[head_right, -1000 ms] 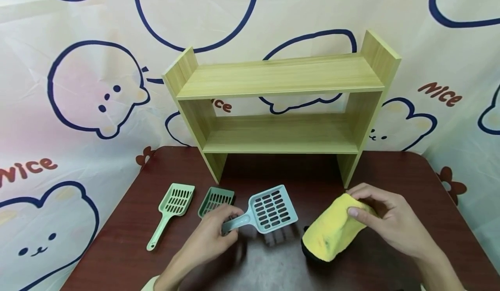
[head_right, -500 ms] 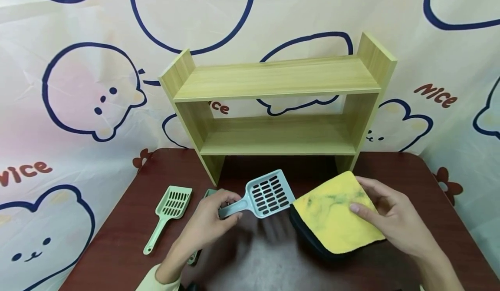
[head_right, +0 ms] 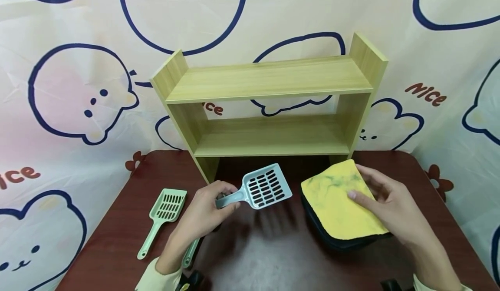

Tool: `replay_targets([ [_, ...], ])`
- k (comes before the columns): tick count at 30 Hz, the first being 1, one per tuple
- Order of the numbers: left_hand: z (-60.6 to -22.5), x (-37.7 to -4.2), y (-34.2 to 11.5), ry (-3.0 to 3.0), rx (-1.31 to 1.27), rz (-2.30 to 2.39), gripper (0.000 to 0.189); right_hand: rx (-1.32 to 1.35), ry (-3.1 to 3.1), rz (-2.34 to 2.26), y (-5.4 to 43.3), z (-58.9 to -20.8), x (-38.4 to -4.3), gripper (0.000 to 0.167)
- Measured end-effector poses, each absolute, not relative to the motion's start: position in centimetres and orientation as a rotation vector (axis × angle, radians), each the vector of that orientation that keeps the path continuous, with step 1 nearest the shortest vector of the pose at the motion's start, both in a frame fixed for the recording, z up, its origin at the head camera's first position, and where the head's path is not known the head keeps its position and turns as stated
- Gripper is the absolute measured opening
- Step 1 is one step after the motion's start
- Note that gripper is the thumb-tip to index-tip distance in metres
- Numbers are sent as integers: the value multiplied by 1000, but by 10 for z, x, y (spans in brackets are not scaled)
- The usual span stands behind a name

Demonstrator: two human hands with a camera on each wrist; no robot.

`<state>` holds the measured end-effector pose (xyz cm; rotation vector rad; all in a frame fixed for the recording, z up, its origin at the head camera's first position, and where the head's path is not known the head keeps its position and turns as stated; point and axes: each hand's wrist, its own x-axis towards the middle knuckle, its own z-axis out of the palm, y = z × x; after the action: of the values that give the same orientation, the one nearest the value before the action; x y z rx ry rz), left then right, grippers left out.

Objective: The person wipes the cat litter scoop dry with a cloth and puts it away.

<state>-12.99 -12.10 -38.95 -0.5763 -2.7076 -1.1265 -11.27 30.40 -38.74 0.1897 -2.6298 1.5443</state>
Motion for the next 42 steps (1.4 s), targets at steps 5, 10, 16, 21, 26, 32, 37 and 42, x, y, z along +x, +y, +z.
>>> replay_targets([
  [5,-386,-133,-116,-2745,-608,-1087,17,159,-2647,1644,299,-385,-122,62],
  [10,-383,-136,-114,-2763,-644,-1064,17,162,-2648,1721,296,-384,-128,60],
  [16,-382,-138,-114,-2755,-649,-1051,18,209,-2640,1770,294,-386,-130,59],
  [21,-383,-138,-115,-2754,-648,-1060,17,208,-2657,1796,288,-388,-132,61],
  [26,-385,-138,-115,-2758,-652,-1071,17,203,-2657,1832,282,-391,-133,60],
  [32,-389,-138,-115,-2769,-664,-1071,17,170,-2663,1844,280,-393,-133,61],
  [37,-390,-140,-116,-2772,-672,-1075,17,147,-2676,1808,283,-390,-133,63],
  [42,-393,-143,-117,-2762,-656,-1074,17,115,-2687,1839,289,-389,-132,60],
])
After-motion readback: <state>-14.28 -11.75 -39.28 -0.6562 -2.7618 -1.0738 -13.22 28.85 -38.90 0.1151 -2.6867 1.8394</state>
